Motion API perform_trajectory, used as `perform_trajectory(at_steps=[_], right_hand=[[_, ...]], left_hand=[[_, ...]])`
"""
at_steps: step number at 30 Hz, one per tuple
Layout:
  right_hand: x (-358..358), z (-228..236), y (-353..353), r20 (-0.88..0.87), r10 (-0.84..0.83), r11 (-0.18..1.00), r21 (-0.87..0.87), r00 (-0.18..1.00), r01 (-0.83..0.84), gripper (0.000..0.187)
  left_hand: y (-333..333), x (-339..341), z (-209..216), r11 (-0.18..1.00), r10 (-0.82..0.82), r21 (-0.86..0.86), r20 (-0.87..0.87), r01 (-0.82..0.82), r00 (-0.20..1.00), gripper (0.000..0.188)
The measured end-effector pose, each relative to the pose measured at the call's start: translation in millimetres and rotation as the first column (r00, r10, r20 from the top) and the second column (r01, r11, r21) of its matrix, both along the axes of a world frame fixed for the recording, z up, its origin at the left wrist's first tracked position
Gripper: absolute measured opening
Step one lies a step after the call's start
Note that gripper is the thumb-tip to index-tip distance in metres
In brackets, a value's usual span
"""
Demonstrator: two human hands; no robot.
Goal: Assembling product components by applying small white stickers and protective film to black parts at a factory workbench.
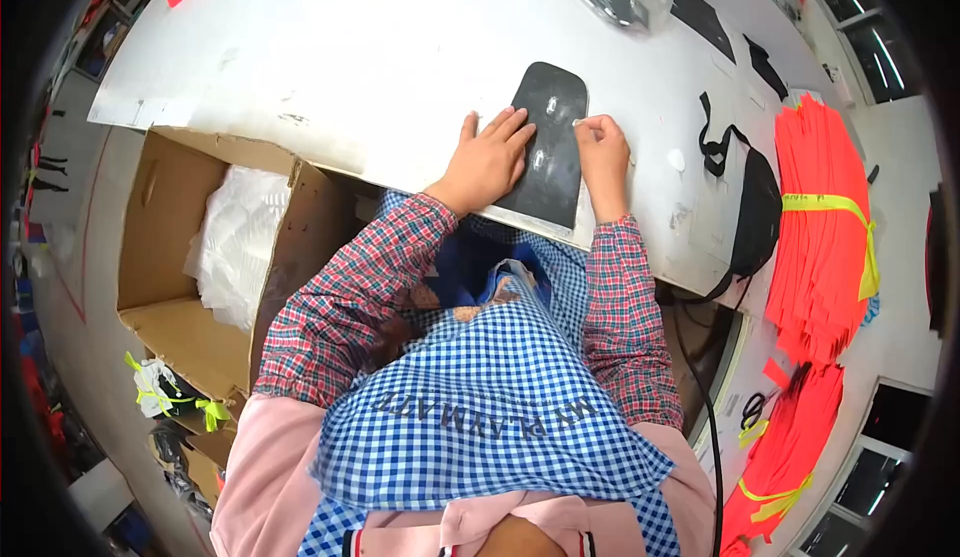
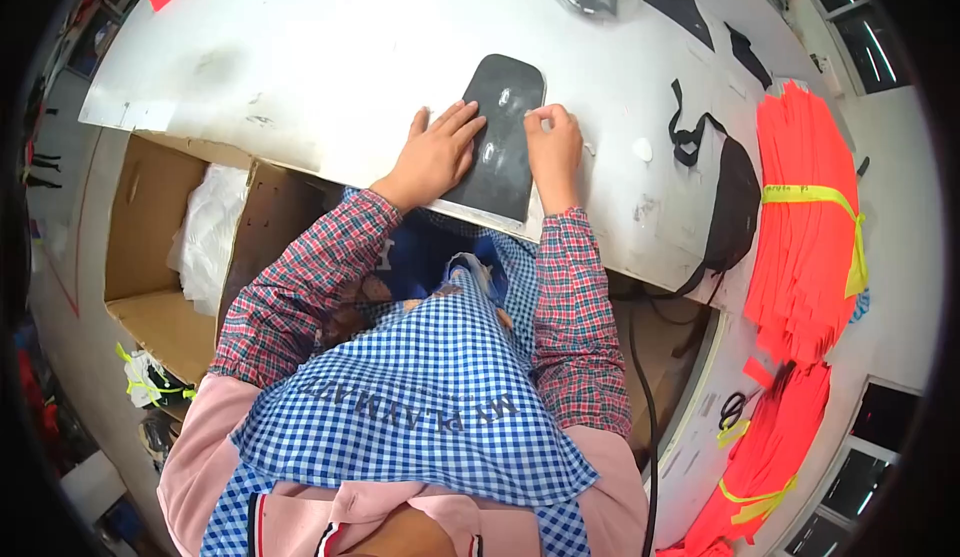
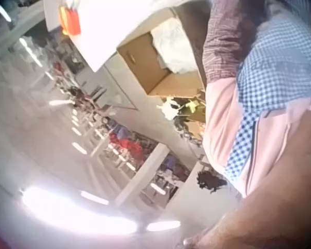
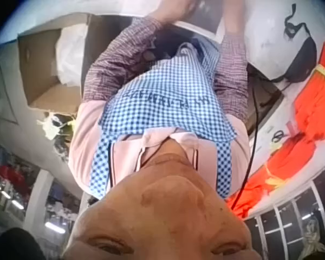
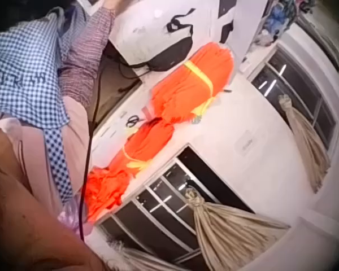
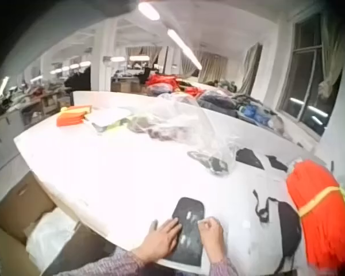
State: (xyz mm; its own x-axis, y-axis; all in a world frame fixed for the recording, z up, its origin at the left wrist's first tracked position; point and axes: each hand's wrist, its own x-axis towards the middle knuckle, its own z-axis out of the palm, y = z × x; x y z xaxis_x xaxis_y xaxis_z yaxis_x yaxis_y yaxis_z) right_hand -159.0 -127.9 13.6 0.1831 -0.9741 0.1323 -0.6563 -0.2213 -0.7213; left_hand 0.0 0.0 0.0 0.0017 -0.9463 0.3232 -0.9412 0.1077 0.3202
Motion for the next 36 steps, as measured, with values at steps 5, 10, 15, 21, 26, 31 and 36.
perform_trajectory(at_steps=[5,10,15,21,26,31,36], right_hand=[[2,-4,4,0.202,0.098,0.995,-0.019,0.974,-0.097,0.02],[6,9,26,0.414,0.071,0.997,-0.047,0.907,-0.057,0.02],[-3,-3,35,0.323,0.189,0.966,0.106,0.927,-0.234,0.019],[-10,-12,32,0.576,-0.019,0.953,0.259,0.817,-0.16,0.016],[-23,-12,30,0.764,-0.198,0.975,0.218,0.614,0.042,0.015],[-42,15,42,0.856,-0.329,0.922,0.383,0.398,-0.062,0.017],[-65,36,61,0.885,-0.45,0.739,0.445,0.122,-0.506,0.015]], left_hand=[[0,1,0,1.0,-0.001,-0.029,0.021,0.002,1.0,0.045],[2,-1,0,0.999,-0.007,-0.051,-0.017,0.007,1.0,0.044],[4,0,2,0.992,-0.041,-0.123,-0.079,0.031,0.996,0.043],[31,-5,16,0.952,-0.007,-0.27,-0.5,-0.148,0.866,0.03],[52,-17,26,0.98,-0.013,-0.159,-0.638,-0.116,0.77,0.029],[42,-17,33,0.999,-0.05,-0.04,-0.512,0.034,0.858,0.03],[25,-10,40,0.982,-0.101,0.122,-0.313,0.146,0.944,0.027]])
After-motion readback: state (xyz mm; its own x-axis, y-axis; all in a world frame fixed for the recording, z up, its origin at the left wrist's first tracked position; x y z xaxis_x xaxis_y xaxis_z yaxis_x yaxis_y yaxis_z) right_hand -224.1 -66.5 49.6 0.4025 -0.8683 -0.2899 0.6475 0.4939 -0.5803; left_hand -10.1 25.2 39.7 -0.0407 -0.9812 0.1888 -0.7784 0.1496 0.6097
